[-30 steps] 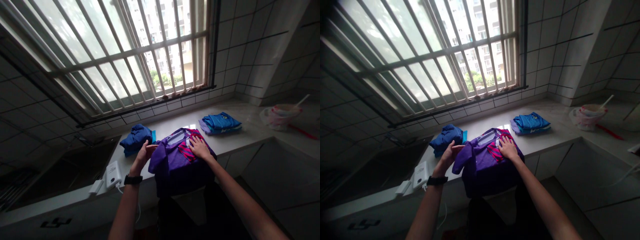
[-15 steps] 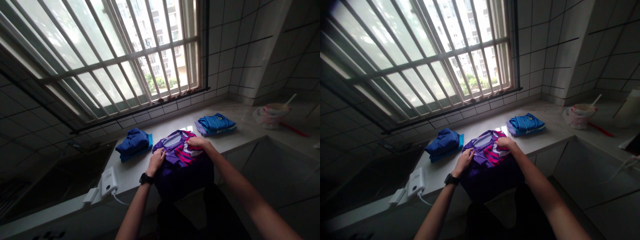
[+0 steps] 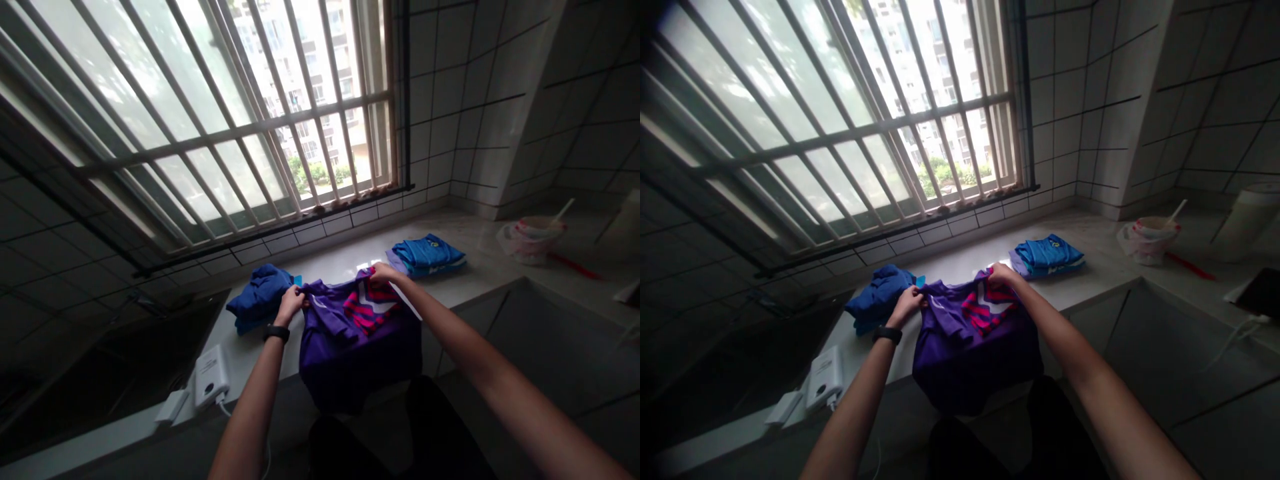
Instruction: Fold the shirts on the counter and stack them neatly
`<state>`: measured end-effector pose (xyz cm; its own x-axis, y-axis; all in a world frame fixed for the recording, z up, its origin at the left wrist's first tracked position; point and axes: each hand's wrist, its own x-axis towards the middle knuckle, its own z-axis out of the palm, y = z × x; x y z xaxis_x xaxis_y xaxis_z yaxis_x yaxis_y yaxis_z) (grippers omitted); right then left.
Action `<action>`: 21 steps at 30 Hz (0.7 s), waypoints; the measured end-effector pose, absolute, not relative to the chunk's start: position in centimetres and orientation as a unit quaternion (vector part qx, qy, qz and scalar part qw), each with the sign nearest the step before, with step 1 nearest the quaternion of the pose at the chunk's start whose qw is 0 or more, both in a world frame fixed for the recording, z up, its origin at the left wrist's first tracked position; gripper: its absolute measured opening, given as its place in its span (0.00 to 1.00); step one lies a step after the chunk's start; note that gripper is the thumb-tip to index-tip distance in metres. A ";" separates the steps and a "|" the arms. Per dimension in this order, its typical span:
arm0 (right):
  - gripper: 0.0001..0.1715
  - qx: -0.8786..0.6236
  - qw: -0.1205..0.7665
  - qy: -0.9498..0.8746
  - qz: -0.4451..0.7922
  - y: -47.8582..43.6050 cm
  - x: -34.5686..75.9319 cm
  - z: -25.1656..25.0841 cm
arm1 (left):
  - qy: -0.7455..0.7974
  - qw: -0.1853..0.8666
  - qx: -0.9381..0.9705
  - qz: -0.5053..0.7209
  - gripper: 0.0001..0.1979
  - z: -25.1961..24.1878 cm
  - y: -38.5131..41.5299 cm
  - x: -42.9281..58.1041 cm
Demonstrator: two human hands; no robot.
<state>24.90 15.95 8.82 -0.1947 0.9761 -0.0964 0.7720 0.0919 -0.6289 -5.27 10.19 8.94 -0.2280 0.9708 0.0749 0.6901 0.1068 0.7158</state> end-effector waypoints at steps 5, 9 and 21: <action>0.10 -0.572 0.346 -0.726 0.165 19.2 21.9 17.6 | 0.664 0.123 0.592 0.440 0.05 16.7 13.9 -4.7; 0.07 -0.389 0.546 -0.736 0.091 15.7 22.8 18.8 | 0.607 0.110 0.603 0.506 0.10 18.8 10.6 -5.4; 0.14 -0.607 0.246 -0.749 0.102 6.6 30.1 -1.0 | 0.636 0.188 0.677 0.318 0.07 -0.2 0.4 -5.1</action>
